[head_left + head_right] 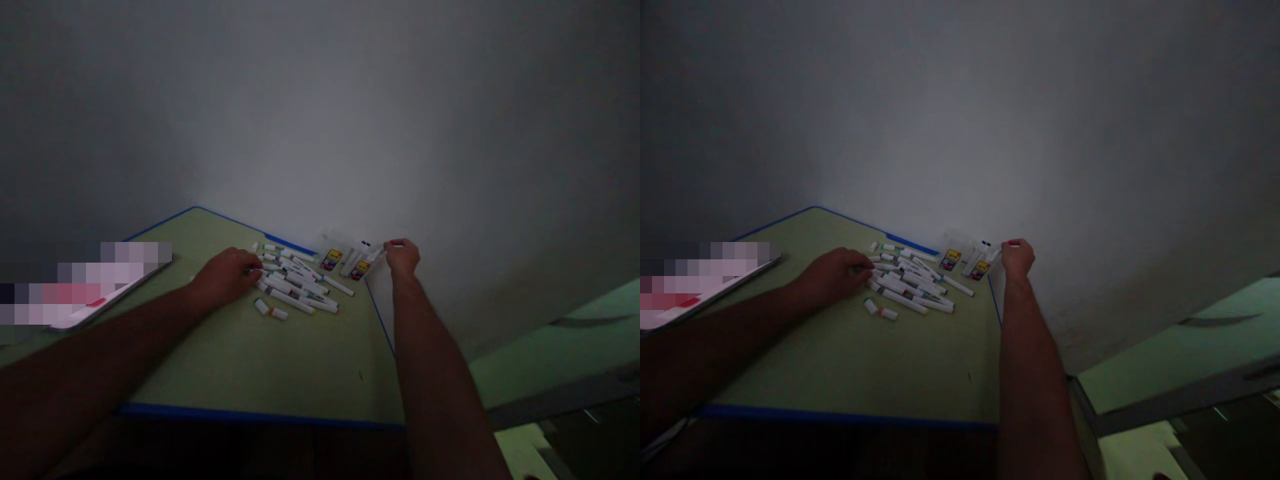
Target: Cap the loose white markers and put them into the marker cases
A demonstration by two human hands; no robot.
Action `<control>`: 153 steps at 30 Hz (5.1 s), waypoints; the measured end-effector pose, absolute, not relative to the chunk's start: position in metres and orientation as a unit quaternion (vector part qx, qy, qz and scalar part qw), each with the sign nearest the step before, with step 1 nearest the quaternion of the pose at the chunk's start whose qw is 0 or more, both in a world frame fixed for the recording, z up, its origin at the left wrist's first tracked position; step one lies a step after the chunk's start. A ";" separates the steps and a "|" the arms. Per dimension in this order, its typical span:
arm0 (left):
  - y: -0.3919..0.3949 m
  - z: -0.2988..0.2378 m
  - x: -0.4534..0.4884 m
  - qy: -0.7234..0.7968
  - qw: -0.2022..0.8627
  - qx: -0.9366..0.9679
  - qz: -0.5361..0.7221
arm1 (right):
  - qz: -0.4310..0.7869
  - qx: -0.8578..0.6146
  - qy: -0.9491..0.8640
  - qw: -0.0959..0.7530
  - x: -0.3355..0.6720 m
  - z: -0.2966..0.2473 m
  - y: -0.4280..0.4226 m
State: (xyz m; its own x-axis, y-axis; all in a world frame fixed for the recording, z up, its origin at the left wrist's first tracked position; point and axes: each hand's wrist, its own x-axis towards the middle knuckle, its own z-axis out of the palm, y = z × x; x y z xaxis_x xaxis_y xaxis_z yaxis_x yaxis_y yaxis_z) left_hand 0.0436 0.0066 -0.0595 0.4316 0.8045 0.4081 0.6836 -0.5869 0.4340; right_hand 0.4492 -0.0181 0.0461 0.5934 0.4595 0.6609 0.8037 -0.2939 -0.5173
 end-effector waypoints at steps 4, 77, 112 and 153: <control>0.005 -0.058 0.044 0.442 0.105 0.840 0.295 | -0.186 -0.821 -0.390 0.374 0.443 0.046 -0.013; 0.007 -0.052 0.036 0.470 0.109 0.824 0.296 | -0.039 -0.731 -0.555 0.394 0.316 -0.025 -0.061; -0.002 -0.048 0.035 0.473 0.125 0.825 0.282 | 0.069 -0.591 -0.776 0.210 0.295 -0.041 -0.075; 0.003 -0.062 0.037 0.374 0.057 0.895 0.237 | 0.116 -0.626 -0.764 0.099 0.293 -0.029 -0.082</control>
State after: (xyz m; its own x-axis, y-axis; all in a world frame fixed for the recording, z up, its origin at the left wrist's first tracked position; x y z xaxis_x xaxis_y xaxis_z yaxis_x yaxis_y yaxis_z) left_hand 0.0369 0.0029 -0.0617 0.6080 0.6961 0.3818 0.6422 -0.7139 0.2791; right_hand 0.2933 -0.0817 -0.0293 -0.1957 0.9806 0.0054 0.9349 0.1883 -0.3010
